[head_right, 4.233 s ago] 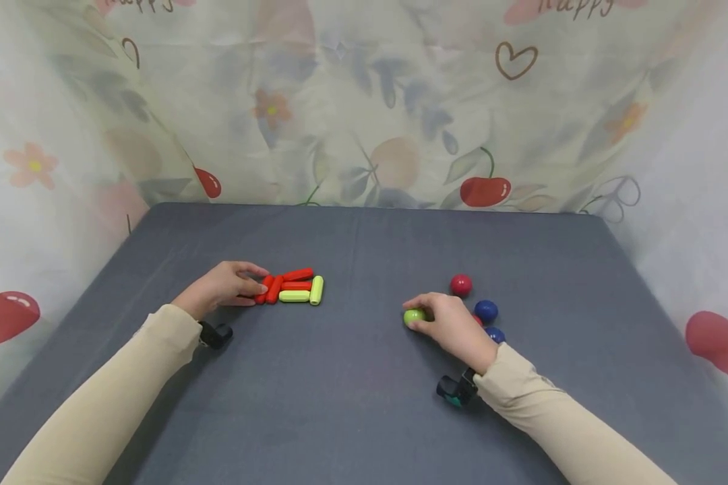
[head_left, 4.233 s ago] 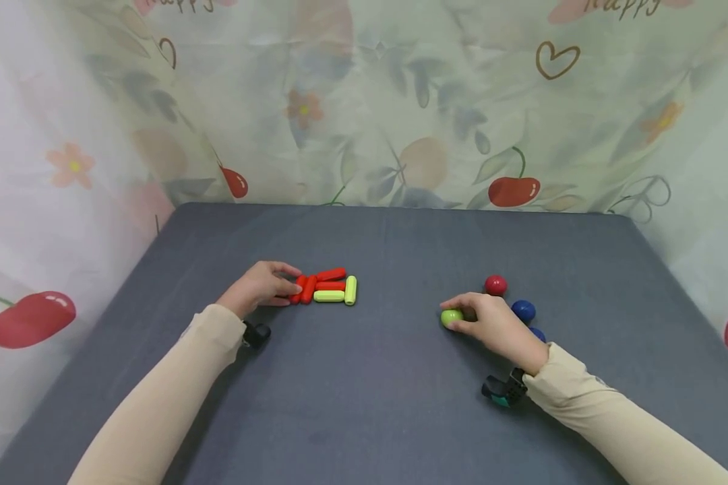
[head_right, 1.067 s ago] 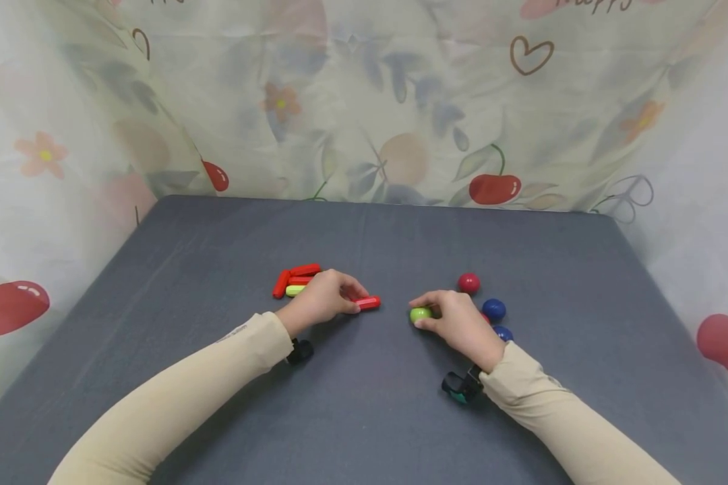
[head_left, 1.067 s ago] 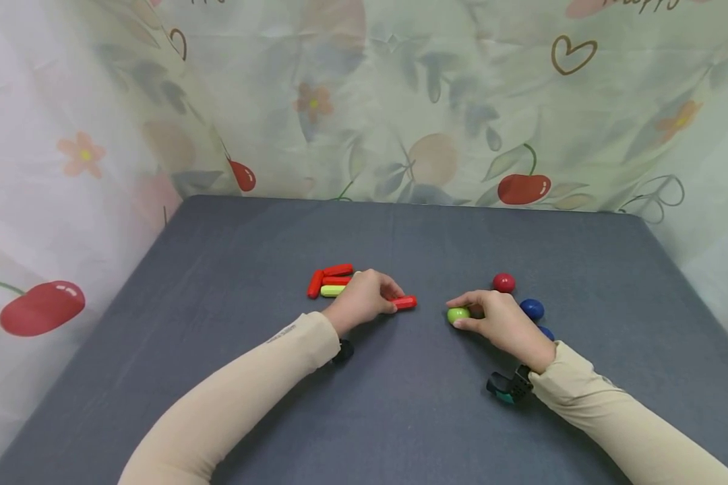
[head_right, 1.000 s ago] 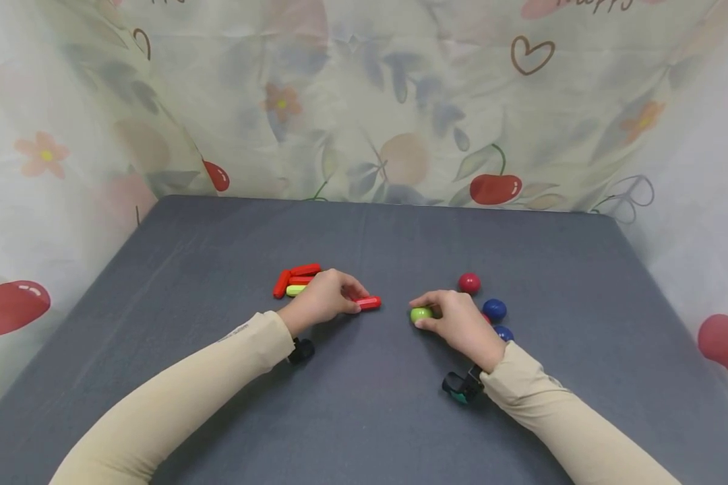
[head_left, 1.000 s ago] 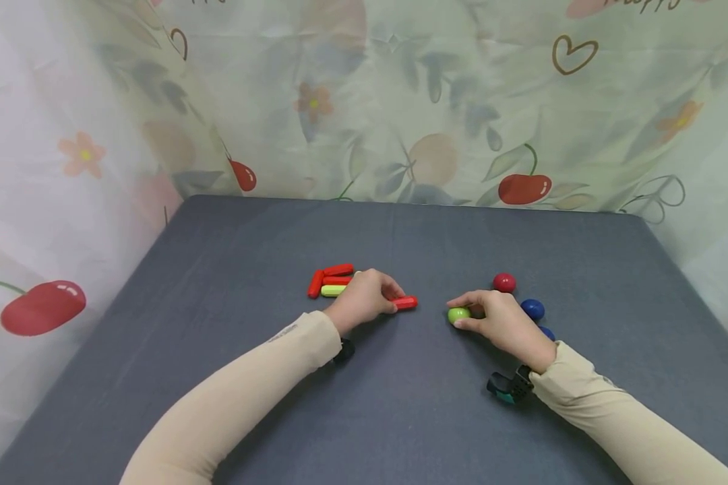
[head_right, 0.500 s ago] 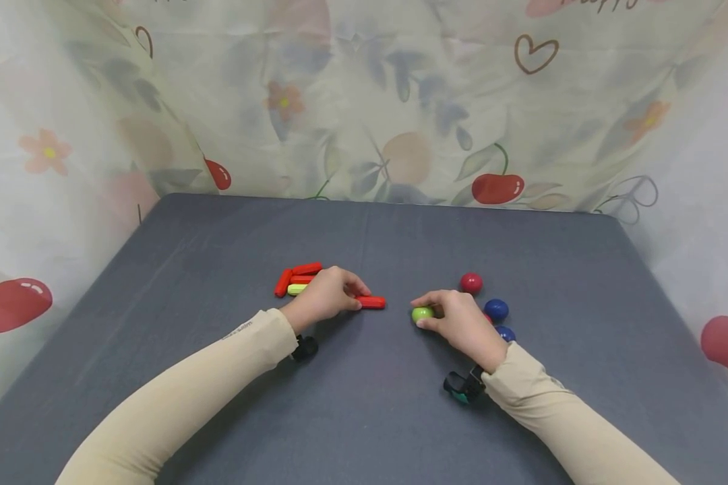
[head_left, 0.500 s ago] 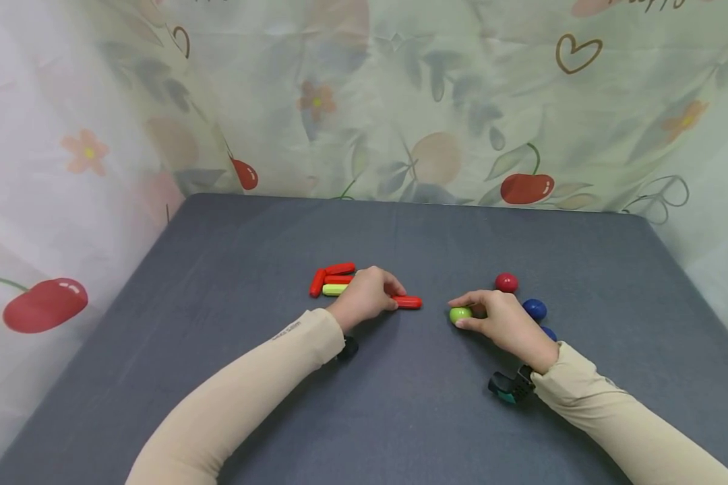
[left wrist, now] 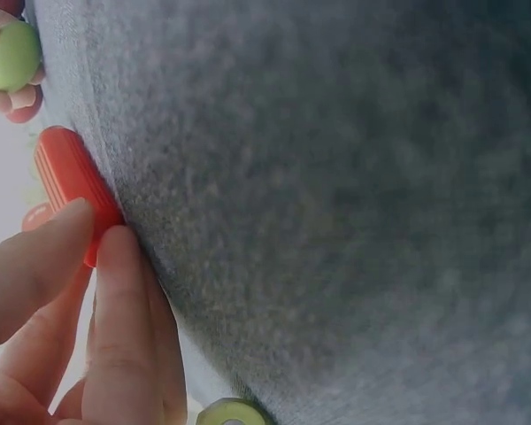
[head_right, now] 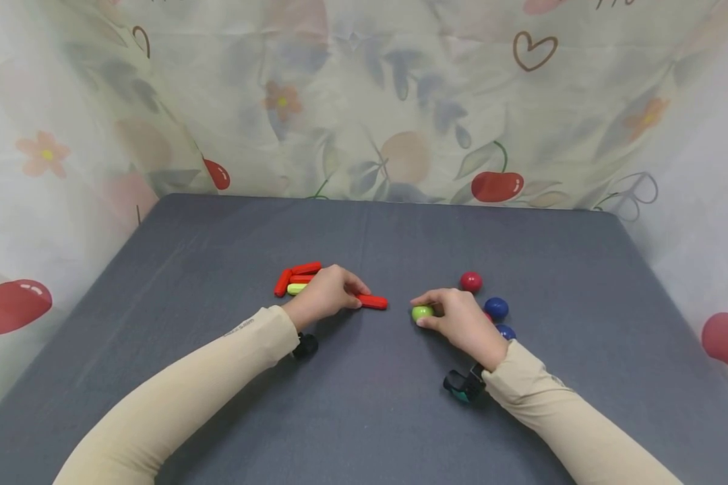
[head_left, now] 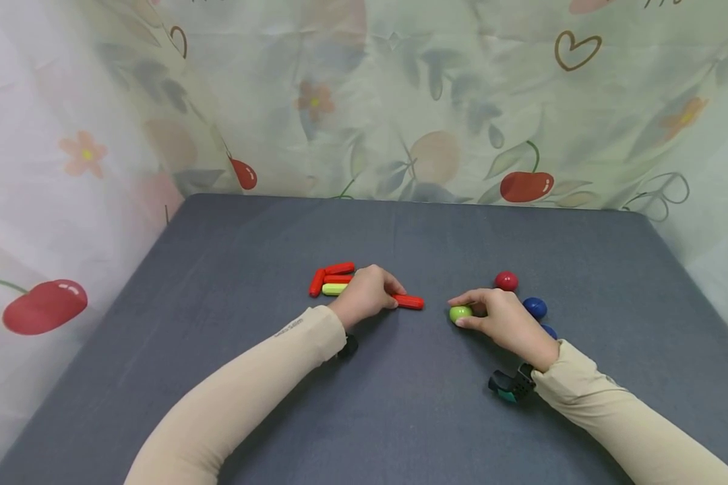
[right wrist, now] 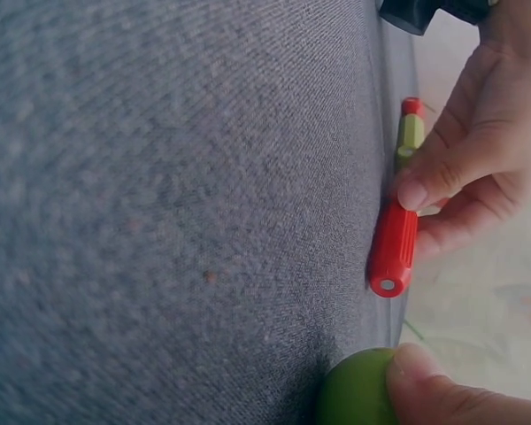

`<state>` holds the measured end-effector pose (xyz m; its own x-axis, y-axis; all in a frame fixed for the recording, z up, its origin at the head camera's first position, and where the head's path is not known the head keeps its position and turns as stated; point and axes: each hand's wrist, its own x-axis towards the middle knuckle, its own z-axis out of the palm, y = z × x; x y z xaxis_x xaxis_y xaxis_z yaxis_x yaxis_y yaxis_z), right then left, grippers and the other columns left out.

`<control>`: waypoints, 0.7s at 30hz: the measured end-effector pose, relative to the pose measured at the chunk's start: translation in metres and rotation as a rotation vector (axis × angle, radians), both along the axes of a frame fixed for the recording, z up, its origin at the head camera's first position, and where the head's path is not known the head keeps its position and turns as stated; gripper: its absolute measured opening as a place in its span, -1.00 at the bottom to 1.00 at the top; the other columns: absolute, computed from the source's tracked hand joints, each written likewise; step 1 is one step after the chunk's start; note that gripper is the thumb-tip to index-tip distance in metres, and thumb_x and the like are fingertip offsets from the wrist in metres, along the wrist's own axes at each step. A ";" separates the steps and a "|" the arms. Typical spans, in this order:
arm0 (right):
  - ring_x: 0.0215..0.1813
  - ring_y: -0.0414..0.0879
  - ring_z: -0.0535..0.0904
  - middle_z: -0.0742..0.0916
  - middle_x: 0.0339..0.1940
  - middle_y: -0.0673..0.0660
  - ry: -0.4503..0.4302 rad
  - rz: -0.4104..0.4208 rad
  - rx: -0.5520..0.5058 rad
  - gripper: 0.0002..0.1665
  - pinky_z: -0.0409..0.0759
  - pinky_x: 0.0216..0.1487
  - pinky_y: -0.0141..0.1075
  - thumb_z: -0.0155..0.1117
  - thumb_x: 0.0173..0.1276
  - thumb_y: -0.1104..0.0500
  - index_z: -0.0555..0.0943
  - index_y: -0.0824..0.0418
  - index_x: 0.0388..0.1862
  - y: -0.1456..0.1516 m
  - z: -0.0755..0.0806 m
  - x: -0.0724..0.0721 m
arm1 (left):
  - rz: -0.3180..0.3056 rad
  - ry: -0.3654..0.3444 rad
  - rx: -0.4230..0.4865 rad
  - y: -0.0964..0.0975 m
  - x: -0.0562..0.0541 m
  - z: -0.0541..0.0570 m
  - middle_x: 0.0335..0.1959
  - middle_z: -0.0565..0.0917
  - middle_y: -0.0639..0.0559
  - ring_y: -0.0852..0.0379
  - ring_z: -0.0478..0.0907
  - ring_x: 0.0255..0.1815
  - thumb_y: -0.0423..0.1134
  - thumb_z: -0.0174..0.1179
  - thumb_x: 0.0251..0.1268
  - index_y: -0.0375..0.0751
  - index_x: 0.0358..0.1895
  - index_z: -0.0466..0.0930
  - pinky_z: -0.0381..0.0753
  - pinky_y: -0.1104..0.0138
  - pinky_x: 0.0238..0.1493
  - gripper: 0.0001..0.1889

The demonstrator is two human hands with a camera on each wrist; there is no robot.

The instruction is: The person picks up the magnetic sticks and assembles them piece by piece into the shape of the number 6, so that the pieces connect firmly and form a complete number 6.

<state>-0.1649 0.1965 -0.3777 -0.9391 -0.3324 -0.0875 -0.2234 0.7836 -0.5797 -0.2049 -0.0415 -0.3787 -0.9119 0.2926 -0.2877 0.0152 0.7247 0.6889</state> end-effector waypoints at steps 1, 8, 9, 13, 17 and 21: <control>-0.03 0.06 0.66 0.73 -0.01 0.23 0.001 0.002 -0.003 -0.63 0.61 0.02 -0.01 0.40 0.23 0.23 0.67 0.25 0.04 0.000 0.000 0.000 | -0.005 0.004 -0.003 0.000 0.000 0.000 -0.09 0.72 0.02 0.10 0.54 -0.04 -0.43 0.32 0.17 -0.13 -0.07 0.75 0.60 0.31 -0.09 -0.74; -0.03 0.06 0.66 0.72 0.02 0.23 -0.009 -0.006 0.002 -0.62 0.61 0.03 -0.02 0.39 0.25 0.21 0.66 0.23 0.06 0.000 0.000 0.000 | -0.008 0.005 -0.007 -0.001 0.001 0.002 -0.07 0.72 0.02 0.11 0.53 -0.03 -0.39 0.32 0.19 -0.13 -0.06 0.75 0.59 0.32 -0.09 -0.75; -0.03 0.06 0.66 0.72 0.02 0.23 -0.012 -0.006 0.001 -0.61 0.61 0.03 -0.02 0.39 0.25 0.21 0.66 0.23 0.06 0.001 0.000 0.000 | -0.011 0.008 -0.008 -0.001 0.001 0.002 -0.07 0.72 0.02 0.11 0.53 -0.04 -0.39 0.32 0.19 -0.14 -0.06 0.74 0.59 0.32 -0.10 -0.75; -0.03 0.06 0.66 0.72 0.02 0.24 -0.021 -0.009 0.006 -0.61 0.61 0.01 -0.03 0.39 0.25 0.20 0.66 0.23 0.07 0.001 0.000 -0.001 | -0.022 0.013 -0.013 -0.001 0.000 0.002 -0.09 0.73 0.01 0.12 0.53 -0.05 -0.39 0.32 0.20 -0.14 -0.06 0.74 0.58 0.33 -0.11 -0.76; -0.02 0.06 0.66 0.72 0.03 0.24 -0.010 -0.006 -0.001 -0.60 0.61 0.01 -0.03 0.40 0.24 0.20 0.66 0.24 0.07 0.000 0.001 -0.001 | -0.020 0.009 -0.012 -0.001 0.000 0.003 -0.08 0.73 0.02 0.12 0.53 -0.05 -0.38 0.33 0.19 -0.13 -0.06 0.75 0.58 0.34 -0.11 -0.76; 0.03 0.08 0.65 0.71 0.06 0.23 0.003 -0.013 -0.024 -0.59 0.59 0.07 -0.01 0.39 0.26 0.19 0.65 0.22 0.09 -0.004 0.000 0.000 | -0.016 0.000 -0.014 -0.002 0.000 0.003 -0.07 0.72 0.03 0.12 0.53 -0.04 -0.37 0.33 0.19 -0.12 -0.06 0.75 0.58 0.33 -0.10 -0.75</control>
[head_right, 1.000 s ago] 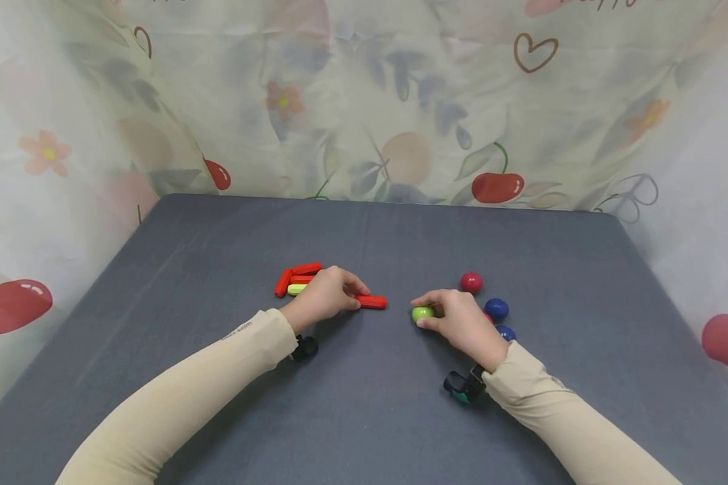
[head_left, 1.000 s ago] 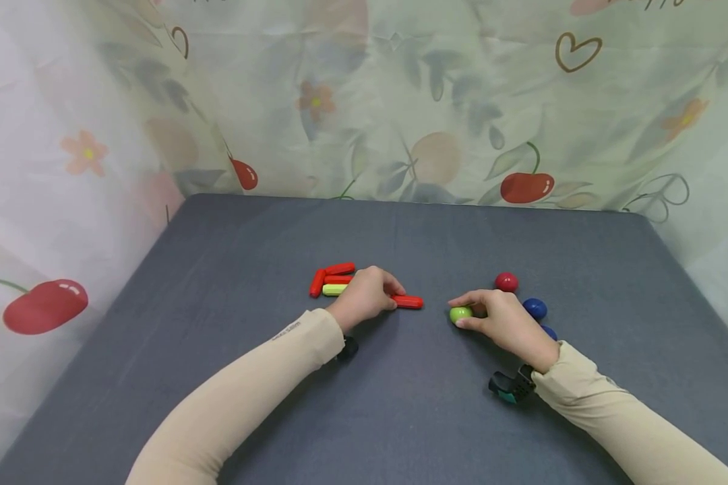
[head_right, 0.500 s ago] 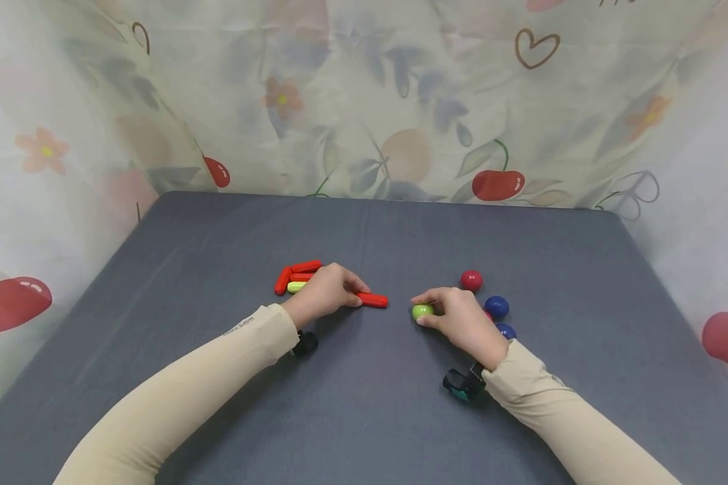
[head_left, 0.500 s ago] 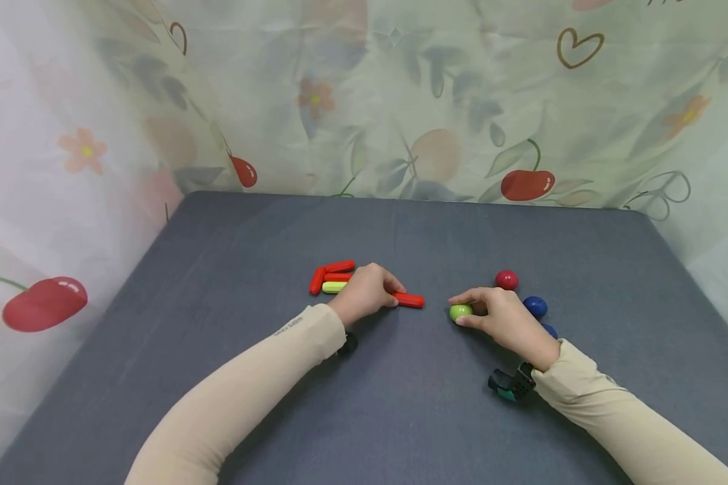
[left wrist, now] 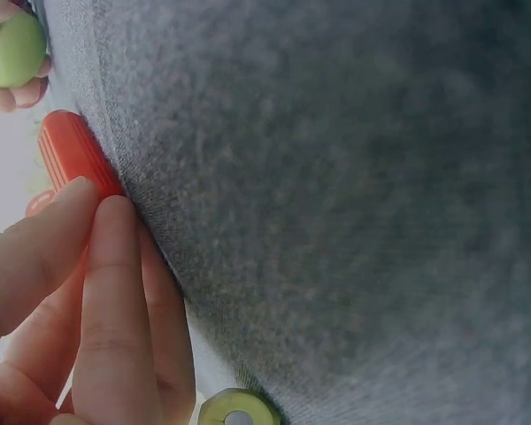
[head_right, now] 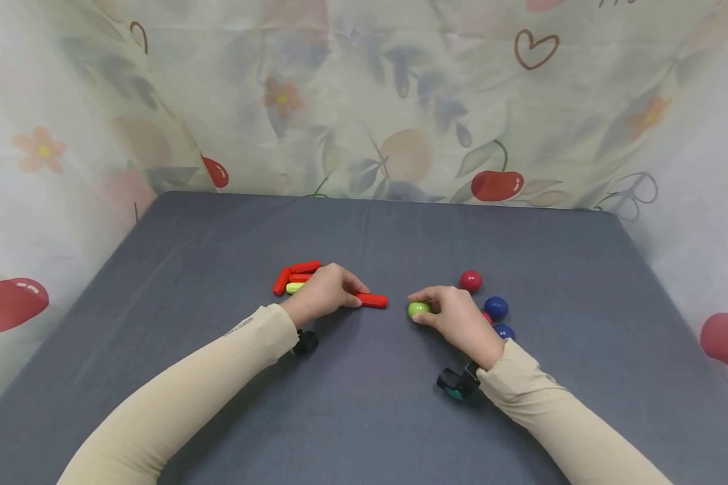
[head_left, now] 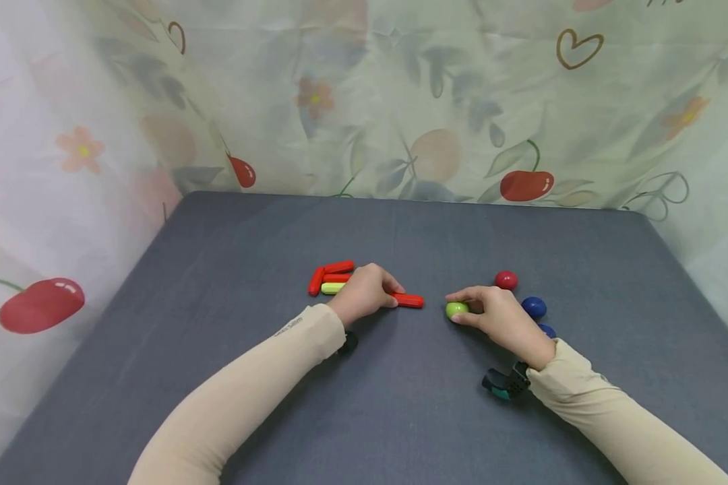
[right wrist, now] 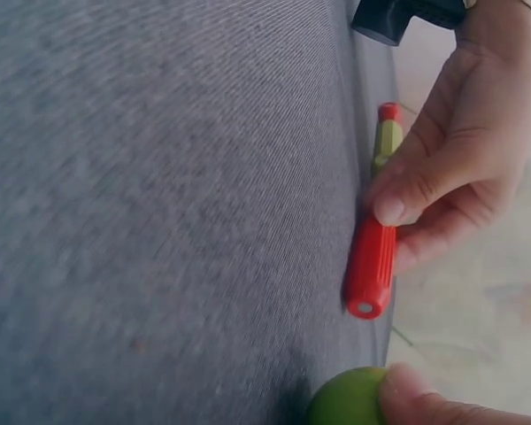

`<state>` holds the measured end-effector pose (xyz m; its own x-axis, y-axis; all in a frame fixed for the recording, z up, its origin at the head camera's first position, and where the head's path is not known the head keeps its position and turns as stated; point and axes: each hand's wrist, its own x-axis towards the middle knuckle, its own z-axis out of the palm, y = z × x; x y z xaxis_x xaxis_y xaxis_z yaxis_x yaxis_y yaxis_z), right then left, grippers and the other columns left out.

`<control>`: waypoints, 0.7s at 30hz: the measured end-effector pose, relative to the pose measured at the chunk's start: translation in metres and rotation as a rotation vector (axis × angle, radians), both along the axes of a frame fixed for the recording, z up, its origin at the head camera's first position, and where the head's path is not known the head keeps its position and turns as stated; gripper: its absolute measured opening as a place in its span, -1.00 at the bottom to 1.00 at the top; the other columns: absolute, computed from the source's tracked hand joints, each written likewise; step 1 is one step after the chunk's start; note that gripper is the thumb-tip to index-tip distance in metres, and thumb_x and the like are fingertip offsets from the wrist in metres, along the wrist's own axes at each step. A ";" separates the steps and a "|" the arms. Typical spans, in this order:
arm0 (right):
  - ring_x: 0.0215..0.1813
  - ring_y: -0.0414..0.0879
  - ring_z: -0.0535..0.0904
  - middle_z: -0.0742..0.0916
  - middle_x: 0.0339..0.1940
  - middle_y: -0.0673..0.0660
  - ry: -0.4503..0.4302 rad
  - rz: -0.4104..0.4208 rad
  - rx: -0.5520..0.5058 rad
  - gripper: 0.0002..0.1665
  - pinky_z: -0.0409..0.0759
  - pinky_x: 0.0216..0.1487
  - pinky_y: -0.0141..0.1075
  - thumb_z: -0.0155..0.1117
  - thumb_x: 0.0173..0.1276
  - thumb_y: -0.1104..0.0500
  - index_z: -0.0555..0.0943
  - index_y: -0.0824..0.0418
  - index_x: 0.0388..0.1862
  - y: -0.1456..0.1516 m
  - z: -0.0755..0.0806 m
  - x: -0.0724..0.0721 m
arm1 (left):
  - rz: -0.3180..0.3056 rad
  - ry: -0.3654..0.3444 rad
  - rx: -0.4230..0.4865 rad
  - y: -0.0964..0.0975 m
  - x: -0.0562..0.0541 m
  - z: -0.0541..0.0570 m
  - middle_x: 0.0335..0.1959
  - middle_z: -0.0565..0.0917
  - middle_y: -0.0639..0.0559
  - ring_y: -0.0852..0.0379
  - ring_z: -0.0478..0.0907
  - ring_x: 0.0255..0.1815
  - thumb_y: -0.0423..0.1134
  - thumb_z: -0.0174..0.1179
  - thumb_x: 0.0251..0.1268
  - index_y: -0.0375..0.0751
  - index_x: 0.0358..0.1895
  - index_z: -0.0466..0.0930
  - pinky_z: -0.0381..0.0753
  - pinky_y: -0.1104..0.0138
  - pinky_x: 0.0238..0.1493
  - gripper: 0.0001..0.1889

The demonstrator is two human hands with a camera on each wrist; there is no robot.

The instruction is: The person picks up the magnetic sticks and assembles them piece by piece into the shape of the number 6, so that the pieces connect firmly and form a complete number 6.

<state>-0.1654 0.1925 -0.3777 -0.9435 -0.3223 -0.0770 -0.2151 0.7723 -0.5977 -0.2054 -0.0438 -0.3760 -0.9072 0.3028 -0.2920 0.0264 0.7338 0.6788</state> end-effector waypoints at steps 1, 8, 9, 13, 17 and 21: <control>0.04 0.08 0.65 0.71 0.06 0.22 0.002 -0.006 -0.006 -0.59 0.58 0.08 0.00 0.39 0.26 0.18 0.65 0.21 0.09 -0.001 0.000 0.000 | 0.000 -0.002 -0.001 0.000 0.000 0.000 -0.08 0.72 0.03 0.12 0.53 -0.04 -0.37 0.33 0.19 -0.12 -0.06 0.75 0.59 0.33 -0.10 -0.76; 0.06 0.13 0.66 0.64 0.08 0.23 0.009 -0.036 -0.044 -0.60 0.56 0.11 0.02 0.38 0.27 0.18 0.65 0.16 0.10 -0.013 -0.003 -0.004 | 0.007 -0.003 -0.016 0.001 0.001 0.001 -0.10 0.73 0.02 0.12 0.53 -0.09 -0.37 0.34 0.18 -0.14 -0.09 0.75 0.59 0.32 -0.11 -0.77; 0.06 0.13 0.66 0.64 0.08 0.23 0.007 -0.038 -0.053 -0.60 0.56 0.12 0.02 0.38 0.27 0.19 0.65 0.17 0.10 -0.014 -0.004 -0.005 | 0.010 -0.003 -0.016 0.001 0.001 0.000 -0.10 0.73 0.02 0.12 0.53 -0.09 -0.37 0.34 0.18 -0.14 -0.09 0.76 0.58 0.33 -0.12 -0.78; 0.04 0.12 0.65 0.65 0.08 0.24 0.012 -0.040 -0.076 -0.61 0.57 0.10 0.01 0.38 0.27 0.20 0.65 0.18 0.09 -0.019 -0.006 -0.007 | 0.013 0.001 -0.018 0.002 0.000 -0.001 -0.11 0.73 0.03 0.12 0.53 -0.11 -0.37 0.35 0.17 -0.13 -0.11 0.76 0.58 0.33 -0.12 -0.79; 0.02 0.06 0.65 0.69 0.06 0.23 0.020 -0.024 -0.108 -0.63 0.59 0.08 -0.02 0.37 0.27 0.21 0.66 0.22 0.07 -0.023 -0.008 -0.009 | 0.006 0.009 -0.025 0.002 -0.001 -0.001 -0.13 0.73 0.03 0.13 0.53 -0.13 -0.36 0.35 0.17 -0.13 -0.11 0.76 0.57 0.33 -0.13 -0.79; 0.00 0.03 0.65 0.70 0.04 0.22 0.017 -0.015 -0.125 -0.64 0.59 0.07 -0.03 0.36 0.28 0.22 0.65 0.23 0.06 -0.024 -0.009 -0.011 | 0.000 0.016 -0.025 0.002 -0.001 -0.001 -0.14 0.73 0.03 0.14 0.53 -0.16 -0.35 0.36 0.17 -0.14 -0.13 0.76 0.57 0.34 -0.15 -0.81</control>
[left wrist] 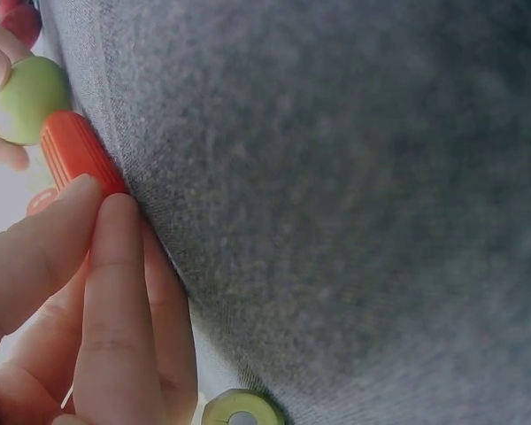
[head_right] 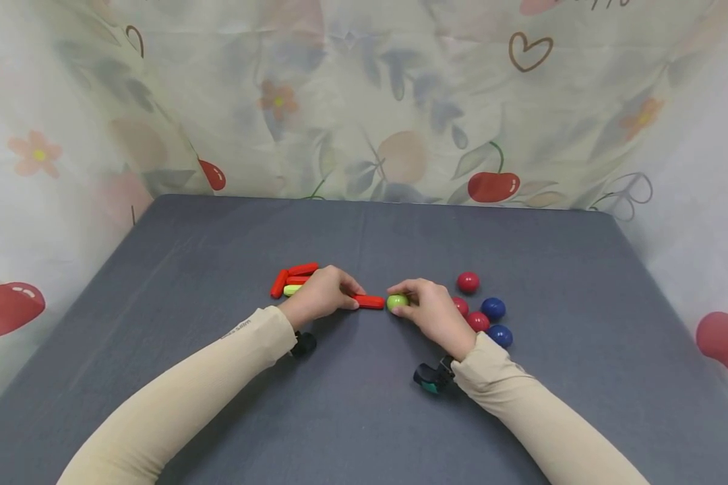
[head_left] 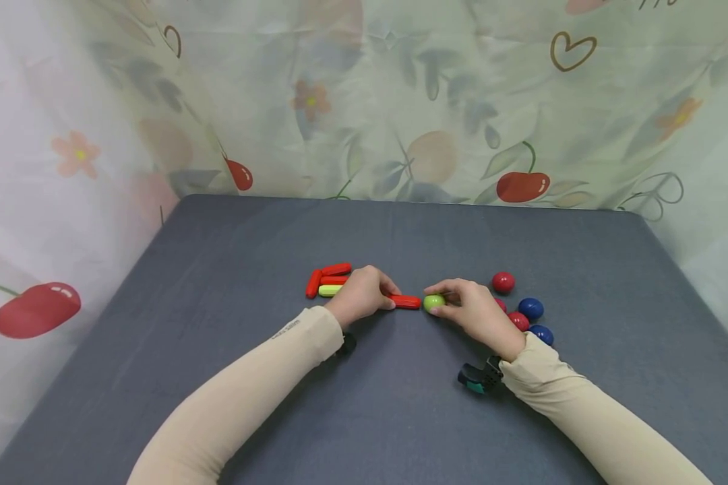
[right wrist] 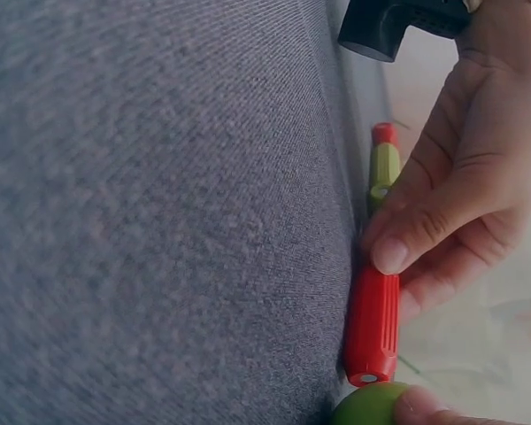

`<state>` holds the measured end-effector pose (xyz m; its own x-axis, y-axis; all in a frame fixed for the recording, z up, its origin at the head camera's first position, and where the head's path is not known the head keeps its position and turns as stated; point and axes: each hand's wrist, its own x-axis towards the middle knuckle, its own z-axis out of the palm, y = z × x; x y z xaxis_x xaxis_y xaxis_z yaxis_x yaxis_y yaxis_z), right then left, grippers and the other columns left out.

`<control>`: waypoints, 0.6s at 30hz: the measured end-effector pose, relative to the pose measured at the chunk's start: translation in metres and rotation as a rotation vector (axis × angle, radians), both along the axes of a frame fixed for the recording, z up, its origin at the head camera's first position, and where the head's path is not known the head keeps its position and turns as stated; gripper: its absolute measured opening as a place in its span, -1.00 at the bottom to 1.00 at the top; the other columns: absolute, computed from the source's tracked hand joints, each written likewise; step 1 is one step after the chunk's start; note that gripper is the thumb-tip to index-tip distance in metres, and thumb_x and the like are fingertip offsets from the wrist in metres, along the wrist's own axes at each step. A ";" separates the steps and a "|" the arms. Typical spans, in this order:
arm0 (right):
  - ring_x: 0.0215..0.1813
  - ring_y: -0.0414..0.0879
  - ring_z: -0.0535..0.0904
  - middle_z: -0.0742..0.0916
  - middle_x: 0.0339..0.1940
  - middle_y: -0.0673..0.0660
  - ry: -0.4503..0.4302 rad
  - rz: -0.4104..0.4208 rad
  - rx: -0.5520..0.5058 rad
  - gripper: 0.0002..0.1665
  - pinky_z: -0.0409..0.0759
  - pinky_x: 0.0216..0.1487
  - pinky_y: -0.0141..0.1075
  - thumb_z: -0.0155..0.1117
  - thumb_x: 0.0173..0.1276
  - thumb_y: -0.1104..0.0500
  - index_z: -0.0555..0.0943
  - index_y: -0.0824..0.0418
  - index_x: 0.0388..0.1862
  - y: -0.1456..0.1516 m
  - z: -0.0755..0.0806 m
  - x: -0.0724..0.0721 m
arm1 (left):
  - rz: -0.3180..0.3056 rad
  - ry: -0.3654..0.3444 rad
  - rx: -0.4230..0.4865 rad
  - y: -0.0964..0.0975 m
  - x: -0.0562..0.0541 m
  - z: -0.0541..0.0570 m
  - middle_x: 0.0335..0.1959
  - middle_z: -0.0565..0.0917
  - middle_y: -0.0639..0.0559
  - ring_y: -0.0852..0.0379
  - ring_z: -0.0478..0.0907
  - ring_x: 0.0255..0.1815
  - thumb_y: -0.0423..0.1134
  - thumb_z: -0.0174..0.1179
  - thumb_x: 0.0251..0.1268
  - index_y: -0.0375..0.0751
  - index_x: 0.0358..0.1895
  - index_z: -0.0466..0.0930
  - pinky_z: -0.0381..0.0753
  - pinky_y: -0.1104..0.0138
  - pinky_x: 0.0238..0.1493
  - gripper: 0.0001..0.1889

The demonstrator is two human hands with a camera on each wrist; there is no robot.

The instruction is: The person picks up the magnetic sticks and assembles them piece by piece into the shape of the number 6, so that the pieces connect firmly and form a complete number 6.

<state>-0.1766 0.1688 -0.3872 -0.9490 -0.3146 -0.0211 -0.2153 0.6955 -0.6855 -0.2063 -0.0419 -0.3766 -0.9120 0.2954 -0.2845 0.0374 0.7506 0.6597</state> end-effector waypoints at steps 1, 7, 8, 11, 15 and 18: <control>0.00 0.03 0.65 0.71 0.04 0.22 -0.001 -0.001 0.002 -0.65 0.59 0.07 -0.03 0.36 0.29 0.22 0.65 0.23 0.06 0.000 0.000 0.000 | 0.000 0.000 0.001 0.000 0.000 0.000 -0.14 0.73 0.03 0.14 0.53 -0.17 -0.35 0.36 0.17 -0.14 -0.14 0.76 0.57 0.34 -0.16 -0.81; 0.02 0.04 0.65 0.71 0.04 0.21 -0.015 -0.007 0.006 -0.65 0.58 0.09 -0.02 0.35 0.29 0.22 0.65 0.22 0.06 -0.002 0.000 0.000 | -0.004 -0.011 0.008 0.000 0.000 0.000 -0.15 0.72 0.02 0.12 0.51 -0.18 -0.35 0.35 0.17 -0.15 -0.13 0.76 0.57 0.34 -0.17 -0.81; 0.02 0.04 0.65 0.71 0.04 0.21 -0.015 -0.004 0.006 -0.65 0.58 0.09 -0.02 0.35 0.29 0.22 0.65 0.22 0.06 -0.003 0.000 0.000 | -0.004 -0.013 0.010 0.000 0.000 0.000 -0.15 0.72 0.02 0.12 0.51 -0.18 -0.35 0.35 0.17 -0.14 -0.13 0.76 0.57 0.34 -0.17 -0.80; 0.01 0.04 0.65 0.71 0.03 0.20 -0.018 -0.005 0.011 -0.65 0.58 0.08 -0.02 0.35 0.29 0.21 0.65 0.21 0.06 -0.004 0.000 -0.001 | -0.005 -0.017 0.012 0.000 0.000 0.000 -0.14 0.72 0.02 0.12 0.51 -0.18 -0.35 0.35 0.17 -0.14 -0.12 0.75 0.58 0.34 -0.17 -0.80; 0.00 0.04 0.64 0.71 0.02 0.19 -0.024 -0.010 0.024 -0.65 0.58 0.08 -0.03 0.35 0.30 0.20 0.65 0.19 0.07 -0.006 -0.001 -0.002 | -0.002 -0.022 0.013 -0.001 0.001 0.002 -0.13 0.71 0.02 0.11 0.51 -0.17 -0.35 0.35 0.17 -0.14 -0.12 0.75 0.58 0.33 -0.16 -0.80; 0.00 0.04 0.64 0.71 0.02 0.18 -0.033 -0.011 0.027 -0.64 0.58 0.09 -0.03 0.35 0.30 0.19 0.64 0.19 0.08 -0.006 -0.001 -0.002 | 0.006 -0.029 0.014 -0.001 0.001 0.003 -0.13 0.71 0.02 0.11 0.51 -0.18 -0.35 0.35 0.17 -0.13 -0.12 0.75 0.58 0.33 -0.17 -0.80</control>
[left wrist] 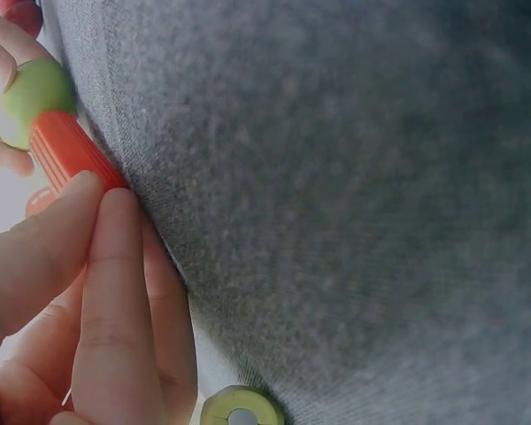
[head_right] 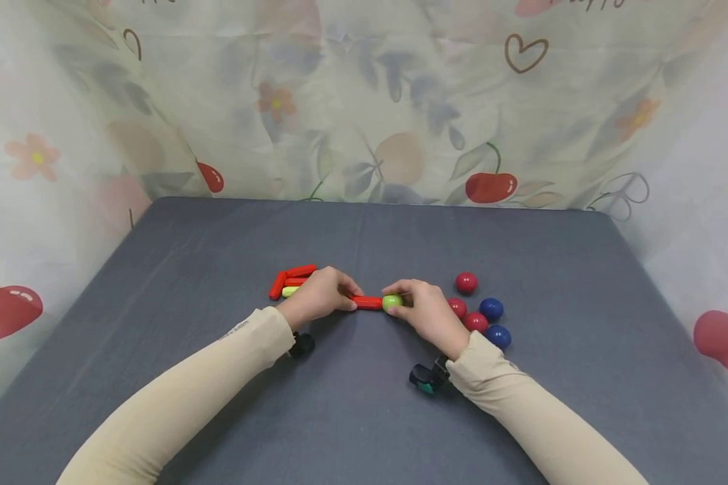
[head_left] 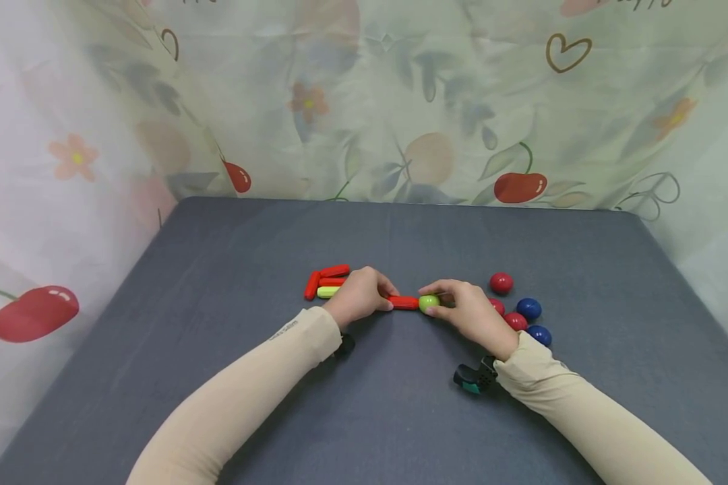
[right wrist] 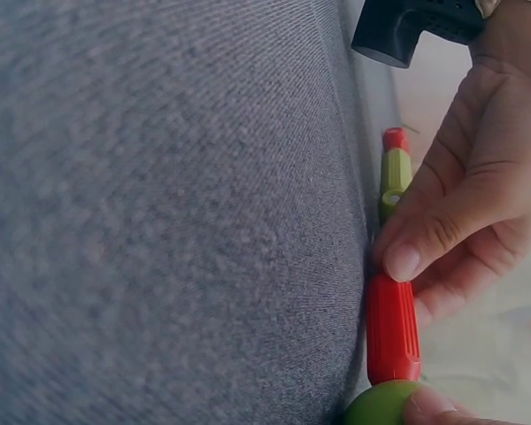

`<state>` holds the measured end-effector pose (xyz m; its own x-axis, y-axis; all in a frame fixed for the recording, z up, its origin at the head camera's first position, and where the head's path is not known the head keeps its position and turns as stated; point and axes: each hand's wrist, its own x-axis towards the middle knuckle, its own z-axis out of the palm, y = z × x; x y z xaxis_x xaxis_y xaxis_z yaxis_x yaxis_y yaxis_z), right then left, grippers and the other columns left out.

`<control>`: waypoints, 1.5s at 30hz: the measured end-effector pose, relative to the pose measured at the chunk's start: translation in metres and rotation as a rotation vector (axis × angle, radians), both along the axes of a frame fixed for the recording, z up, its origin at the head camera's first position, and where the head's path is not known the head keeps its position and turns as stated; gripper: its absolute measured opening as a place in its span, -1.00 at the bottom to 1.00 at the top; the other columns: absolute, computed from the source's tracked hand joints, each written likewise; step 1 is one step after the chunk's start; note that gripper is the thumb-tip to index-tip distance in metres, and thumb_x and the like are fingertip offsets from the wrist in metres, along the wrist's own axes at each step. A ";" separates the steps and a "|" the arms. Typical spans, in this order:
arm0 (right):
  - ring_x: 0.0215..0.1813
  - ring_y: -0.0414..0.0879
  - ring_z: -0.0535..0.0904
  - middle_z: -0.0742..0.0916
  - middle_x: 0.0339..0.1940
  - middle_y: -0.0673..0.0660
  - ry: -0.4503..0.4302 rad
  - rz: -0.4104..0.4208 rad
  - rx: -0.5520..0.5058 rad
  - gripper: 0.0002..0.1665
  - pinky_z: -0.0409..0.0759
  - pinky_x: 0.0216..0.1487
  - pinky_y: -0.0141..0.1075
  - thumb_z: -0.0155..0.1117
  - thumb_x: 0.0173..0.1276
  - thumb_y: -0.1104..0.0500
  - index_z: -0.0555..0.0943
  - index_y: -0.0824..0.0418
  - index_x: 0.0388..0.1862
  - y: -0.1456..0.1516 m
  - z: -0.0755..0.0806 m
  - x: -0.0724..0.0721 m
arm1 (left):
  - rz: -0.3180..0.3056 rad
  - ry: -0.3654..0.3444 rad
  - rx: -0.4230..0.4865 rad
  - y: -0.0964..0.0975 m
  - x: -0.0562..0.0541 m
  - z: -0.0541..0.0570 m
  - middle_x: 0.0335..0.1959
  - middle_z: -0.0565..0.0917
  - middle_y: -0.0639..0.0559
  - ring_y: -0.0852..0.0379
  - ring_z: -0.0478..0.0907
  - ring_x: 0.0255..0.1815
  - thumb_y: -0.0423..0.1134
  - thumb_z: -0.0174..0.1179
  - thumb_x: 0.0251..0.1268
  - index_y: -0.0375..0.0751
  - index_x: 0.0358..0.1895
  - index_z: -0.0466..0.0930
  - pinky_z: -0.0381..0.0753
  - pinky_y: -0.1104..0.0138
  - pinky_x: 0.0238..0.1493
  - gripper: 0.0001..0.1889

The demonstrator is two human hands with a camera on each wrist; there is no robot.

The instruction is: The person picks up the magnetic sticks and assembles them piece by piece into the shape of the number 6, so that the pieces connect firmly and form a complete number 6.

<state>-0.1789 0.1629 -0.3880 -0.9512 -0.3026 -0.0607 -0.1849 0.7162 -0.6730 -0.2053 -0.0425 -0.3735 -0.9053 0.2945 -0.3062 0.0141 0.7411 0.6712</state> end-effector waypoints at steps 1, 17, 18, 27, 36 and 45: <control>0.00 0.04 0.64 0.71 0.02 0.18 -0.005 0.000 -0.001 -0.63 0.58 0.09 -0.03 0.35 0.30 0.19 0.64 0.18 0.09 0.000 0.000 0.000 | 0.002 -0.001 0.000 0.000 0.000 0.000 -0.13 0.71 0.02 0.11 0.51 -0.18 -0.36 0.35 0.17 -0.13 -0.12 0.75 0.58 0.33 -0.17 -0.80; -0.01 0.01 0.64 0.71 0.03 0.17 -0.020 0.004 -0.008 -0.62 0.58 0.10 -0.04 0.35 0.30 0.20 0.63 0.18 0.10 -0.001 0.000 -0.001 | 0.014 0.002 0.006 0.000 0.000 0.002 -0.14 0.71 0.01 0.11 0.51 -0.20 -0.37 0.36 0.15 -0.14 -0.14 0.75 0.58 0.33 -0.17 -0.81; -0.01 0.01 0.64 0.71 0.03 0.17 -0.021 0.003 -0.007 -0.62 0.58 0.10 -0.04 0.35 0.30 0.20 0.63 0.18 0.10 -0.001 0.000 -0.001 | 0.014 0.003 0.007 0.000 0.000 0.001 -0.14 0.71 0.01 0.11 0.52 -0.20 -0.37 0.36 0.15 -0.15 -0.15 0.75 0.58 0.32 -0.17 -0.81; 0.01 0.03 0.63 0.70 0.04 0.18 -0.032 -0.004 -0.005 -0.62 0.58 0.10 -0.03 0.35 0.29 0.20 0.63 0.18 0.10 0.000 0.001 0.001 | 0.016 -0.003 0.014 0.001 0.000 -0.001 -0.15 0.71 0.01 0.11 0.52 -0.21 -0.37 0.37 0.14 -0.15 -0.15 0.75 0.58 0.33 -0.18 -0.81; 0.03 0.03 0.63 0.70 0.05 0.18 -0.031 -0.003 -0.008 -0.61 0.56 0.12 -0.01 0.36 0.29 0.20 0.63 0.16 0.10 0.000 0.001 0.001 | 0.022 -0.010 0.010 0.001 -0.001 0.000 -0.15 0.71 0.01 0.11 0.51 -0.21 -0.37 0.37 0.14 -0.15 -0.15 0.75 0.58 0.32 -0.17 -0.80; 0.25 0.20 0.53 0.54 0.27 0.26 -0.018 0.005 -0.042 -0.39 0.56 0.14 0.00 0.41 0.24 0.20 0.50 0.16 0.29 0.007 0.010 0.009 | 0.025 -0.005 0.001 0.002 -0.001 -0.001 -0.14 0.71 0.01 0.12 0.52 -0.19 -0.37 0.37 0.14 -0.14 -0.15 0.75 0.58 0.32 -0.17 -0.81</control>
